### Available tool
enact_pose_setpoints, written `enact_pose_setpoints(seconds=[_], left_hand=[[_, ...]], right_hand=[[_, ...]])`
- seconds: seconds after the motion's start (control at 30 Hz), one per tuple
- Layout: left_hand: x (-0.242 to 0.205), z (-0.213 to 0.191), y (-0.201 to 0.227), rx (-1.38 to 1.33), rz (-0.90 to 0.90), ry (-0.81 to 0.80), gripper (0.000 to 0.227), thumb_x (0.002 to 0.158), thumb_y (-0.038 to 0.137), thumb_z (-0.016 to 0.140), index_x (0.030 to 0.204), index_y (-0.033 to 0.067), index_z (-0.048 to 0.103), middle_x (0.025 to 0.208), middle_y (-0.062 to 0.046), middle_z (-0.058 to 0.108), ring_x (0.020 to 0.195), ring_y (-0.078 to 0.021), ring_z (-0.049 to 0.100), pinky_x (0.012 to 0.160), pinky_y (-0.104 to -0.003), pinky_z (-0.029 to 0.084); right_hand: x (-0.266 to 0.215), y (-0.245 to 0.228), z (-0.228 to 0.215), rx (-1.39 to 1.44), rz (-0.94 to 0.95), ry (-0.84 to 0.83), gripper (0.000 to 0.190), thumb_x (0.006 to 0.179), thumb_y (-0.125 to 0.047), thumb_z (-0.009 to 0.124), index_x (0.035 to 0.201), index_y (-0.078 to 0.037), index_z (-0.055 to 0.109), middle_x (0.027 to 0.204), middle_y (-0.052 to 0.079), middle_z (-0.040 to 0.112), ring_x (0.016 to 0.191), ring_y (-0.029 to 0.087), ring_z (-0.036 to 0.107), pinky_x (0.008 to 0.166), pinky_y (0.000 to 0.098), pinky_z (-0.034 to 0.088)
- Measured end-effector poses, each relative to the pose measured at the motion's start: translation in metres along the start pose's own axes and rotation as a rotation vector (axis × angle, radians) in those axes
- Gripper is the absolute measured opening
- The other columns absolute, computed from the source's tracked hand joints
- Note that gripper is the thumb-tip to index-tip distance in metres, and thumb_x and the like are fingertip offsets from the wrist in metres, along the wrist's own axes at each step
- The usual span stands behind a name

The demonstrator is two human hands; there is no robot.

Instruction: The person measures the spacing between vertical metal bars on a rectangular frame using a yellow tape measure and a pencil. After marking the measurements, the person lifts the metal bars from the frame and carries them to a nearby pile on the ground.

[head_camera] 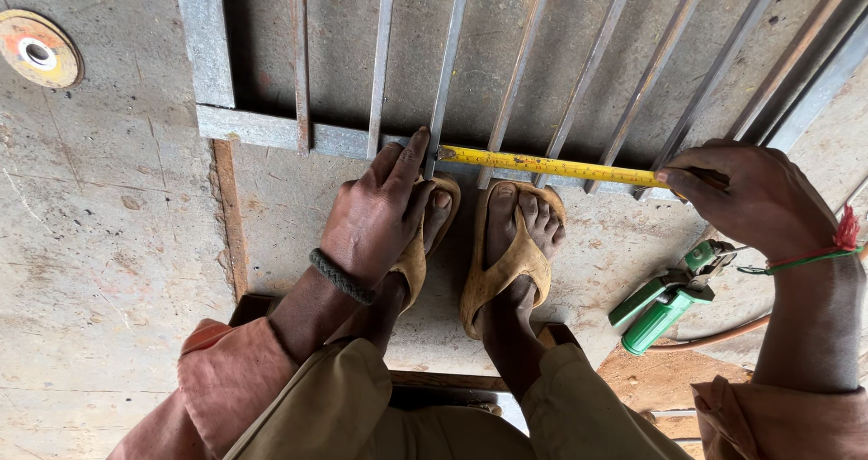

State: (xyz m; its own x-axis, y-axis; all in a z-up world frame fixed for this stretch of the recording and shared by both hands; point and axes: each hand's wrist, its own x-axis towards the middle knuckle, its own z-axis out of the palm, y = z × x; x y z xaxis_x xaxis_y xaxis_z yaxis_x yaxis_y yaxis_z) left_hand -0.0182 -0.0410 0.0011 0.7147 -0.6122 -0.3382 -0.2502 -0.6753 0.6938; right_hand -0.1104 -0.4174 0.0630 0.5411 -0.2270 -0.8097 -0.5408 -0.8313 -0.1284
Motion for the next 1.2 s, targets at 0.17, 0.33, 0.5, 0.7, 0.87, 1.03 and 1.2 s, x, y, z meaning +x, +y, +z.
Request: enact_pose_setpoints(seconds=[0.17,0.33,0.5,0.7,0.87,1.03,1.2], left_hand=[[0.001,0.0,0.001,0.0,-0.006,-0.005,0.057,0.1,0.02,0.066,0.151,0.0059,0.046,0.12,-0.017,0.068,0.084,-0.0331,0.076,0.069,-0.04,0.066],[0.001,0.0,0.0,-0.012,-0.013,-0.011,0.056,0.099,0.019,0.065,0.15,0.0049,0.047,0.121,-0.018,0.068,0.084,-0.0342,0.076,0.069,-0.04,0.066],[0.002,0.0,0.001,0.012,0.0,0.005,0.055,0.1,0.02,0.066,0.149,0.0052,0.049,0.122,-0.018,0.068,0.084,-0.0341,0.076,0.068,-0.04,0.065],[0.003,-0.004,0.005,0.022,-0.033,-0.083,0.057,0.102,0.024,0.066,0.152,0.0054,0.046,0.118,-0.019,0.068,0.071,-0.027,0.076,0.055,-0.039,0.064],[0.004,0.008,0.016,0.001,0.17,0.018,0.051,0.1,0.025,0.067,0.145,0.004,0.053,0.108,-0.015,0.073,0.074,-0.0273,0.074,0.061,-0.038,0.065],[0.013,0.023,0.022,0.059,0.164,-0.074,0.05,0.102,0.023,0.068,0.145,0.0019,0.053,0.1,-0.014,0.073,0.072,-0.0266,0.075,0.06,-0.039,0.064],[0.016,0.023,0.03,0.029,0.107,-0.097,0.052,0.098,0.019,0.069,0.144,0.0024,0.053,0.103,-0.014,0.072,0.074,-0.0288,0.074,0.062,-0.039,0.063]], right_hand=[[0.002,-0.001,-0.002,-0.035,-0.025,-0.01,0.03,0.097,-0.036,0.066,0.105,-0.01,0.079,0.076,0.011,0.07,0.067,0.024,0.063,0.062,0.0395,0.051],[0.003,-0.003,-0.003,-0.035,0.037,-0.036,0.031,0.097,-0.036,0.065,0.106,-0.011,0.08,0.075,0.011,0.071,0.065,0.025,0.063,0.061,0.0406,0.052],[0.003,-0.002,-0.002,-0.027,0.04,-0.044,0.03,0.097,-0.035,0.065,0.106,-0.011,0.08,0.074,0.012,0.071,0.064,0.025,0.062,0.06,0.0406,0.051],[-0.013,0.018,-0.002,0.121,-0.121,0.046,0.026,0.096,-0.03,0.066,0.107,-0.009,0.077,0.08,0.007,0.07,0.058,0.018,0.062,0.054,0.0348,0.05],[-0.029,0.033,-0.006,0.133,-0.094,0.101,0.023,0.098,-0.026,0.069,0.106,-0.007,0.076,0.077,0.007,0.061,0.057,0.019,0.057,0.054,0.0359,0.045],[-0.024,0.022,-0.001,0.085,0.038,0.079,0.023,0.099,-0.029,0.069,0.105,-0.009,0.079,0.073,0.009,0.066,0.06,0.02,0.06,0.053,0.0379,0.047],[-0.019,0.019,0.001,0.024,0.058,0.056,0.024,0.098,-0.033,0.069,0.106,-0.012,0.079,0.079,0.01,0.071,0.063,0.024,0.067,0.058,0.0397,0.052]])
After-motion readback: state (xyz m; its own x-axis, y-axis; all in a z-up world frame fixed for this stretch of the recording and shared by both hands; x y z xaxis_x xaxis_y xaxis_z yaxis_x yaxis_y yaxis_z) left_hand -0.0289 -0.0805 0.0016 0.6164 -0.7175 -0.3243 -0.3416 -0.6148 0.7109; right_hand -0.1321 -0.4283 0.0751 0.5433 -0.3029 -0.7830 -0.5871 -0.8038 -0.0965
